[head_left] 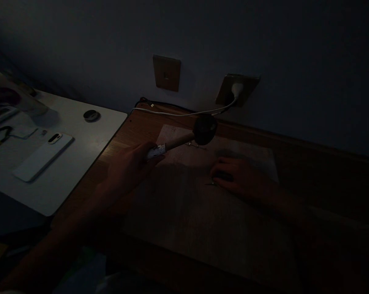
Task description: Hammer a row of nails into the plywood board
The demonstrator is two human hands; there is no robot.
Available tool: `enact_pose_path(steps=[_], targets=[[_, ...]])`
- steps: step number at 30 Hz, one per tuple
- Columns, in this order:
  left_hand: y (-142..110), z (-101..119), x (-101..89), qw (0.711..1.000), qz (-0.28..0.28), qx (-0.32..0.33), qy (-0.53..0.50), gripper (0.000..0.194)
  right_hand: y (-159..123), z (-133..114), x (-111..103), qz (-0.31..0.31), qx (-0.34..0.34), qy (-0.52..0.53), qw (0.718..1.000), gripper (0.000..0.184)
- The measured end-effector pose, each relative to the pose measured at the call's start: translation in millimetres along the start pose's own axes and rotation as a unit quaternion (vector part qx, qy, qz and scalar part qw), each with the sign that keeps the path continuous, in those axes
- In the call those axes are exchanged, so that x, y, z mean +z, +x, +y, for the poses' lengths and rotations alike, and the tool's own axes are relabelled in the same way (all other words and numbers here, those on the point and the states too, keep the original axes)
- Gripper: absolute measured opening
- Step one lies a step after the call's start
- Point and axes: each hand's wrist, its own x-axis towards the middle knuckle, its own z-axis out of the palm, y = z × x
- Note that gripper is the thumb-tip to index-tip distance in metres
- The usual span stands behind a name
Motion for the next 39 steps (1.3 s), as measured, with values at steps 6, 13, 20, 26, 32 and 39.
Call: enact_pose_path(steps=[6, 13, 20, 26, 32, 39], targets=[[0, -5, 5.4, 0.999, 0.007, -0.02, -0.035, 0.046, 20, 6, -9, 0.083, 0.067, 0.066, 0.992, 0.012], [0, -14, 8.0, 1.0, -0.019, -0.01, -0.021, 0.043, 52, 26, 6, 0.193, 0.082, 0.091, 0.973, 0.009], [1, -14, 10.0, 0.998, -0.012, -0.039, -0.055, 0.045, 48, 38, 23, 0.267, 0.085, 0.096, 0.955, 0.009], [-2, -11, 15.3, 0.996, -0.023, -0.037, -0.075, 0.042, 46, 33, 20, 0.256, 0.082, 0.091, 0.959, 0.014], [-3, -8, 16.6, 0.998, -0.023, -0.023, -0.063, 0.041, 48, 31, 23, 0.263, 0.089, 0.062, 0.959, 0.017], [0, 7, 12.1, 1.0, -0.01, 0.011, -0.021, 0.043, 52, 34, 27, 0.269, 0.13, 0.049, 0.953, 0.044]])
